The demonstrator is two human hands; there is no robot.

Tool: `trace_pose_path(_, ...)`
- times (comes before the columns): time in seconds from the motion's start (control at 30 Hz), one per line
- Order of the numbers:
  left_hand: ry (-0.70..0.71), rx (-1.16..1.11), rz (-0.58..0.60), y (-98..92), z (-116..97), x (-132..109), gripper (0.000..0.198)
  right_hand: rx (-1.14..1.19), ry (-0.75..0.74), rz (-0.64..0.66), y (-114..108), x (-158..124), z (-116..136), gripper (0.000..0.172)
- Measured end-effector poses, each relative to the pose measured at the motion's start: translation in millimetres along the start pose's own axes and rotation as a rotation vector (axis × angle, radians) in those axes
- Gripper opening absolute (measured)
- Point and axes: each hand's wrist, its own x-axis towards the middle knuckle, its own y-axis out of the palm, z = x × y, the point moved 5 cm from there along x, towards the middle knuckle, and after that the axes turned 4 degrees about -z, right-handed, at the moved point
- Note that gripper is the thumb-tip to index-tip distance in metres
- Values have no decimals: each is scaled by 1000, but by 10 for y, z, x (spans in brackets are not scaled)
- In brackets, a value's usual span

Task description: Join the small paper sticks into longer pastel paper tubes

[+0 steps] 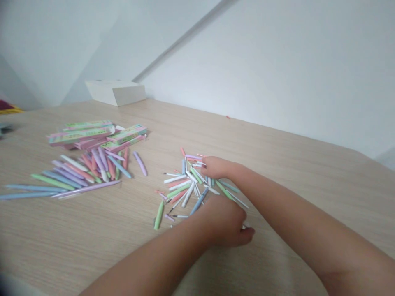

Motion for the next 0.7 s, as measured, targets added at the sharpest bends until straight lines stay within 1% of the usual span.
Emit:
trace_pose_path(0.03,5,4,-16,5,27,8,54,84,38,-64,-66,-77,-63,18)
trace_pose_path(0.1,4,9,-77,3,95,31,47,275,121,-186,-173,-329,-224,25)
trace_pose_path(0.2,-70,-69,-186,-30,220,61,39,608,218,-341,-202,-897,-466,35)
trace_pose_path(0.3,-166,-233,-294,-58,305,69,37,913,258,-416,-36,-1490,-598,44)
trace_pose_path(0.37,-206,-348,-314,-22,311,76,34,1070,278,-437,140,-1787,-616,47)
trace_pose_path(0.4,-206,-393,-314,8,295,83,33,1134,287,-440,233,-1892,-608,47)
trace_pose_path(0.47,-177,-465,-309,72,236,104,29,1245,297,-448,398,-2019,-573,42)
trace_pose_path(0.53,-143,-535,-308,126,173,127,26,1349,292,-466,506,-2066,-532,36)
trace_pose_path(0.6,-135,-608,-320,161,133,150,27,1436,277,-496,553,-2074,-504,33)
trace_pose_path(0.7,-174,-704,-335,205,117,179,32,1512,252,-544,556,-2080,-496,33)
